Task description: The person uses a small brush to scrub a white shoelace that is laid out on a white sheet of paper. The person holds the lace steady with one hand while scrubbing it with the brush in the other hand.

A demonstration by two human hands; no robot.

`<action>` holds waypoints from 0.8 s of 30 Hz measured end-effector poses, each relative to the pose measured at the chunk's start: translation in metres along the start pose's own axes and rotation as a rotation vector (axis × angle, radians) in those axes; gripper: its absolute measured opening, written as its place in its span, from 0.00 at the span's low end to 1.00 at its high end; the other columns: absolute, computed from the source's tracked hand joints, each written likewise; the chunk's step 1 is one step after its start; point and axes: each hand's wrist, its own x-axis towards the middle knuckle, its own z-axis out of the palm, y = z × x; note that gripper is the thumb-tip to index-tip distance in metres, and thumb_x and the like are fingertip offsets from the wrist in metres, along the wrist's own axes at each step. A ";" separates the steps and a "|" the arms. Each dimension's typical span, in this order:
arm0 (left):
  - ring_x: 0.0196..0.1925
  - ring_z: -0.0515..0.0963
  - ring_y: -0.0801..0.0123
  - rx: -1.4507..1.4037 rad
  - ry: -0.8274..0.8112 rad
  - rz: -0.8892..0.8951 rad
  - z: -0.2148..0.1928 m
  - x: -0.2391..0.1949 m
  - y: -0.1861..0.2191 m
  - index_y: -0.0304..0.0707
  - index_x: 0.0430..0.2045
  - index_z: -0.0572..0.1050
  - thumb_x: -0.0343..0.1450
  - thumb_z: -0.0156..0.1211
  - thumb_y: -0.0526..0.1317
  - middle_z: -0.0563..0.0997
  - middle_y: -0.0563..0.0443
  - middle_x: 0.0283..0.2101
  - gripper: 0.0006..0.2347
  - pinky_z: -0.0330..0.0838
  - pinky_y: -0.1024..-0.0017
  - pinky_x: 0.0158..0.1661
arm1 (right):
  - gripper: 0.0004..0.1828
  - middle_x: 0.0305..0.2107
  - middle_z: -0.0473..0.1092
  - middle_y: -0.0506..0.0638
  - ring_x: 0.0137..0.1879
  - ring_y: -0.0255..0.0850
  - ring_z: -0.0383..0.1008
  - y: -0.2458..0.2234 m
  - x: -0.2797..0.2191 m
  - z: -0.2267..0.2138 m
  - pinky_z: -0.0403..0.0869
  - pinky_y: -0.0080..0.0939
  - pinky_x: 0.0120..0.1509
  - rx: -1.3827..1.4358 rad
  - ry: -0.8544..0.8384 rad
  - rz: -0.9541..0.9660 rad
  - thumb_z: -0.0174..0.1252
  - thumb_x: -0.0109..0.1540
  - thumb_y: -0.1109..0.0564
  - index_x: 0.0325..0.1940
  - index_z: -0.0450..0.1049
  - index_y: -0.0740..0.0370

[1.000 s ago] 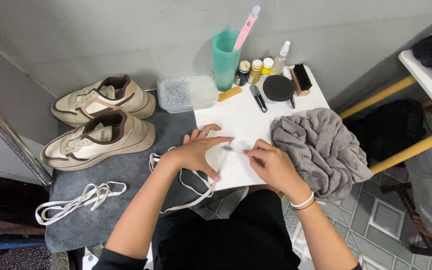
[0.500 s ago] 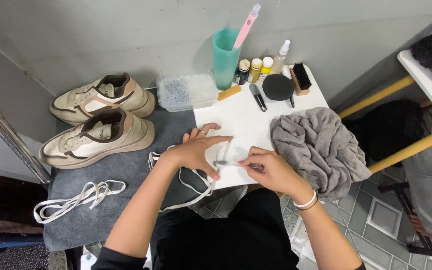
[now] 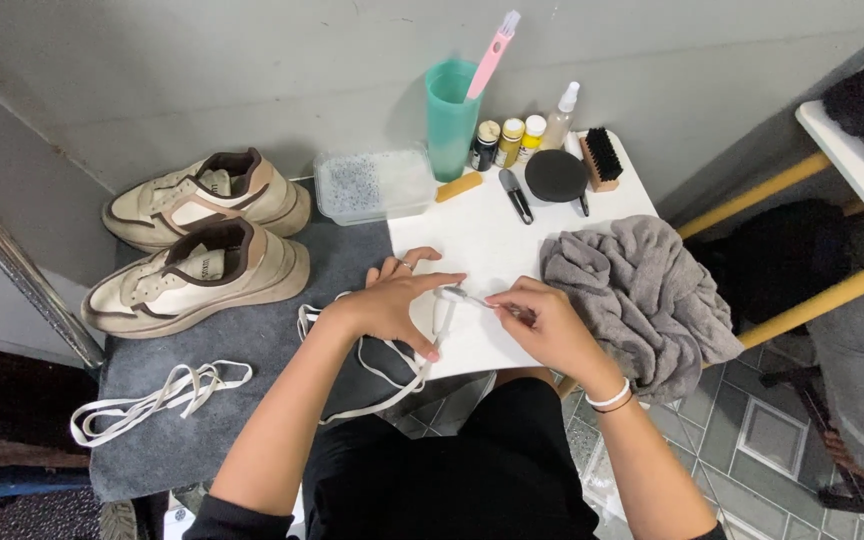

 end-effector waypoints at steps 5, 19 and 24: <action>0.62 0.57 0.50 0.008 0.001 -0.002 0.001 0.001 -0.002 0.59 0.65 0.65 0.43 0.82 0.52 0.50 0.47 0.72 0.49 0.50 0.64 0.51 | 0.11 0.27 0.75 0.56 0.29 0.42 0.74 -0.013 -0.003 -0.007 0.73 0.39 0.34 0.001 0.020 -0.005 0.58 0.59 0.66 0.43 0.82 0.63; 0.63 0.56 0.54 0.024 -0.015 -0.009 -0.004 -0.008 0.008 0.59 0.67 0.63 0.46 0.79 0.54 0.49 0.47 0.73 0.49 0.50 0.67 0.52 | 0.14 0.35 0.73 0.58 0.33 0.47 0.78 0.006 0.116 0.004 0.78 0.40 0.37 -0.258 0.329 -0.159 0.52 0.66 0.64 0.53 0.79 0.60; 0.62 0.55 0.56 0.020 -0.028 -0.013 -0.004 -0.008 0.007 0.62 0.67 0.62 0.46 0.79 0.54 0.49 0.49 0.74 0.49 0.50 0.69 0.52 | 0.14 0.35 0.72 0.56 0.39 0.51 0.78 0.005 0.136 0.006 0.78 0.43 0.43 -0.345 0.249 -0.241 0.52 0.66 0.66 0.52 0.79 0.57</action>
